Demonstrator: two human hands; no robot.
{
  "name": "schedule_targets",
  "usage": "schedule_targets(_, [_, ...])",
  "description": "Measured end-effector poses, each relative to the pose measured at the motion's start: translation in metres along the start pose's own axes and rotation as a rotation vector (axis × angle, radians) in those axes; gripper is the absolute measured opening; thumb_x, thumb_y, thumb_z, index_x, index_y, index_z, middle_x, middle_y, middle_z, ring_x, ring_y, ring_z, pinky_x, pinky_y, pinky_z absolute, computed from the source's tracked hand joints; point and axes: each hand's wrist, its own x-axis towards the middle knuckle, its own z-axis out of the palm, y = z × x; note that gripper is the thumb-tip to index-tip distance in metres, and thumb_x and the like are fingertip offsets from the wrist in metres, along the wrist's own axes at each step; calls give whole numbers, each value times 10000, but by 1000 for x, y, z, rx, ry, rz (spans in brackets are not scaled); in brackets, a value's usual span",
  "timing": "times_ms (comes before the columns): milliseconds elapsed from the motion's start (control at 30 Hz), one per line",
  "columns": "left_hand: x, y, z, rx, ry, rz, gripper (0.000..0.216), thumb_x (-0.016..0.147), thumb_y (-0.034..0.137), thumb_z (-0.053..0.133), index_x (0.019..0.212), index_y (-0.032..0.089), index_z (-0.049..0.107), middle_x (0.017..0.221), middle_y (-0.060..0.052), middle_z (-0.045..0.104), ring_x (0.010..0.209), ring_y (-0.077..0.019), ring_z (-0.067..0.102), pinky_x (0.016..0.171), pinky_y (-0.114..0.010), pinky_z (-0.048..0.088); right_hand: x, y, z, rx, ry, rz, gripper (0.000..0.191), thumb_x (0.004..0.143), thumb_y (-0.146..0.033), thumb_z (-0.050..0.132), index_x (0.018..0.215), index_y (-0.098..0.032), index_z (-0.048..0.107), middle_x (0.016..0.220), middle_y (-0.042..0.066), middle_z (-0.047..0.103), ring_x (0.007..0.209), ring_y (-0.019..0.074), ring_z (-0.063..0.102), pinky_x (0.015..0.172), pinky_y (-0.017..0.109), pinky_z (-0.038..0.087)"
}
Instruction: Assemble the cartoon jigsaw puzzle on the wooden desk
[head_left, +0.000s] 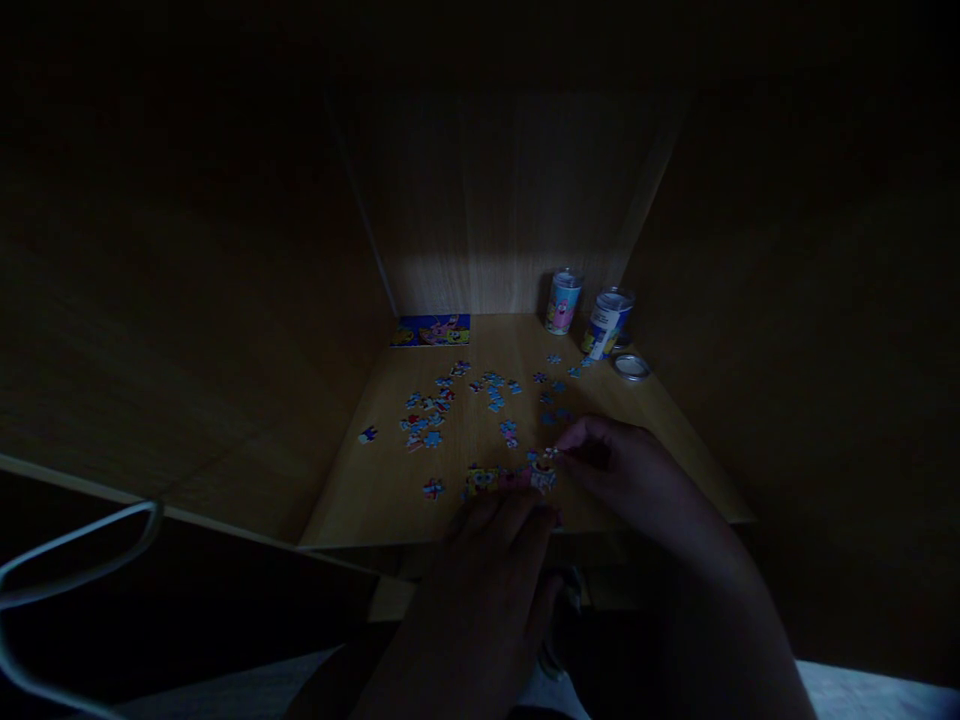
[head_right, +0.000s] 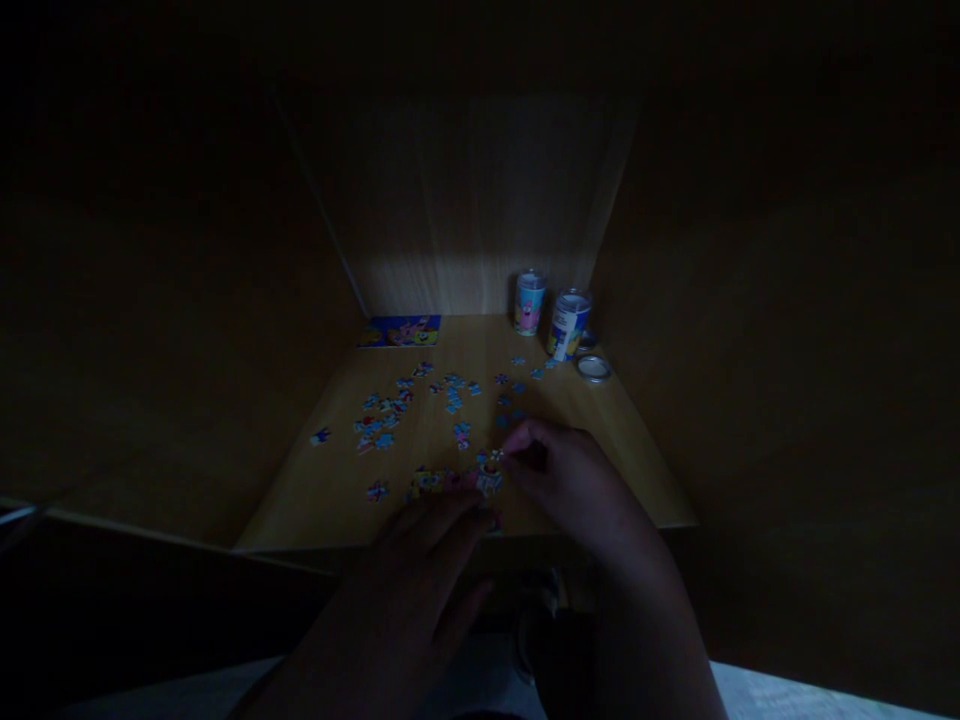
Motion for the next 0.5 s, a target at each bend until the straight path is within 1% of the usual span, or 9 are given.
schedule_targets(67, [-1, 0, 0, -4, 9, 9, 524, 946, 150, 700, 1443, 254, 570, 1534, -73, 580, 1443, -316, 527, 1198, -567, 505, 1, 3, 3, 54, -8, -10, 192, 959, -281, 673, 1141, -253, 726, 1011, 24, 807, 898, 192, 757, 821, 310, 595])
schedule_targets(100, [-1, -1, 0, -7, 17, 13, 531, 944, 146, 698, 1448, 249, 564, 1534, -78, 579, 1445, -316, 525, 1195, -564, 509, 1, 3, 4, 68, -21, -15, 205, 969, -286, 664, 1162, -259, 727, 1031, 26, 810, 916, 194, 763, 843, 318, 601])
schedule_targets(200, [-1, 0, 0, -13, 37, 25, 533, 937, 136, 694, 1443, 243, 565, 1533, -84, 578, 1443, -316, 527, 1190, -565, 513, 2, 1, 5, 60, -70, -20, 166, 1005, -285, 616, 1090, -278, 759, 1055, 11, 820, 945, 191, 775, 863, 321, 604])
schedule_targets(267, [0, 1, -1, -14, 30, 25, 525, 942, 132, 691, 1439, 242, 567, 1530, -83, 581, 1438, -315, 530, 1193, -567, 510, 2, -1, 4, 41, -76, -29, 176, 1015, -276, 603, 1065, -289, 771, 1052, -3, 824, 942, 186, 777, 861, 319, 603])
schedule_targets(367, [2, 2, -3, -11, 10, 13, 525, 944, 137, 702, 1441, 241, 567, 1522, -80, 589, 1436, -317, 529, 1199, -573, 502, 3, -3, 4, 23, -65, -42, 181, 1006, -254, 611, 1050, -296, 782, 1049, -14, 826, 944, 181, 777, 879, 322, 600])
schedule_targets(500, [2, 3, -3, -6, 1, 6, 529, 939, 144, 714, 1439, 238, 570, 1537, -78, 580, 1439, -326, 525, 1201, -583, 497, 4, -2, 5, 26, -84, -39, 180, 994, -230, 624, 1038, -297, 785, 1055, -20, 824, 956, 173, 774, 899, 315, 593])
